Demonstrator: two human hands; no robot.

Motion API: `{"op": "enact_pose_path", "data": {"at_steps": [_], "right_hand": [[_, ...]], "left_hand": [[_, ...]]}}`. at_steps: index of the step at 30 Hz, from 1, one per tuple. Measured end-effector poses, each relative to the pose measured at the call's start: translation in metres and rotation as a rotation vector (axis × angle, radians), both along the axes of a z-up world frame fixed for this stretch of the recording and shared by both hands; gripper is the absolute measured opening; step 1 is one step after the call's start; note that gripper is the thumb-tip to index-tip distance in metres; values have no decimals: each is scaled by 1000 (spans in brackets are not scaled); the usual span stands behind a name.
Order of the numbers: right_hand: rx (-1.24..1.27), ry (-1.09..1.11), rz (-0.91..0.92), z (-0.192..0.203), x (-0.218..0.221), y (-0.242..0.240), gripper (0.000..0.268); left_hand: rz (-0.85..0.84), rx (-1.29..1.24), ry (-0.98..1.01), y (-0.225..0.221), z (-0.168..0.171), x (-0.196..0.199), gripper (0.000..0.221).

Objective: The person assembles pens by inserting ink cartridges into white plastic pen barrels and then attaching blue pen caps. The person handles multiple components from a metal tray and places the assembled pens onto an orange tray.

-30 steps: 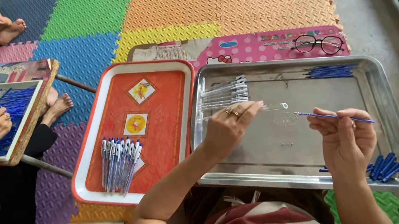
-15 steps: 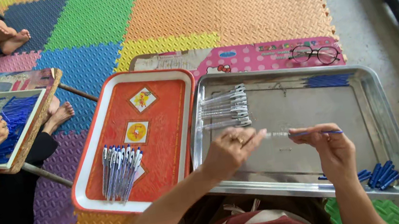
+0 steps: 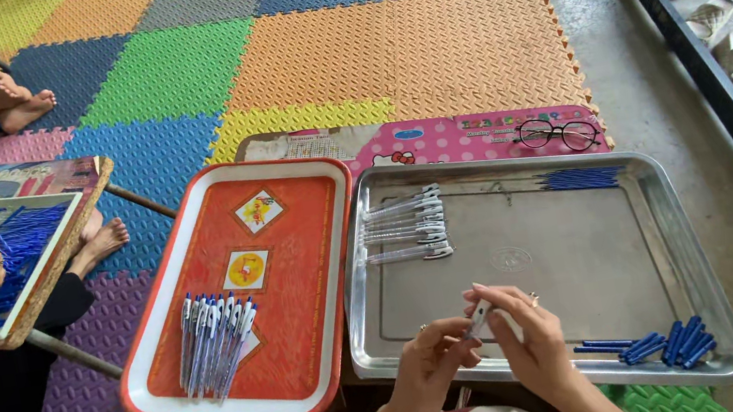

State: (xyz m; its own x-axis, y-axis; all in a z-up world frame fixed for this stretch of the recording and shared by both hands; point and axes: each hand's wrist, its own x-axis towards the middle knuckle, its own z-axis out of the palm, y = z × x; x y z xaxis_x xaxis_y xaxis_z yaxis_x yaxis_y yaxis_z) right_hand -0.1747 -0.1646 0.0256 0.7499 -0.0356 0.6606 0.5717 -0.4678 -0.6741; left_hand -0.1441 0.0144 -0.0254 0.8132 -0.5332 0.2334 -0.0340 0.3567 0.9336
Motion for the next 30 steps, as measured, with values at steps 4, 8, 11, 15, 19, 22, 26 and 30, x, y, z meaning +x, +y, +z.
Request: {"op": "enact_pose_path", "data": {"at_steps": [4,8,11,15,19,22,26,30], "right_hand": [[-80,27,58,-6,-6,-21,45],[-215,112,-88,-22,-19,-91,52],[-497,434,-302,-29,-40,-148,46],[-984,1017,-499,-62,-68,-208,48],[-884,972,-445,-93,-83,-222,34],[-894,759,-417,-115,-84,-234,31],[-923,767,-424,-129,-88,-248,24],[-876,948,-405,-79,-87,-231,38]], "left_hand": [[10,11,21,3,-5,3,25],[40,0,78,20,18,17,24],[108,-144,258,29,28,46,29],[72,-364,301,37,42,72,35],[66,-402,323,33,50,69,34],[60,-379,295,30,51,68,36],[21,-410,307,28,52,62,36],[-40,-428,300,30,53,62,35]]}}
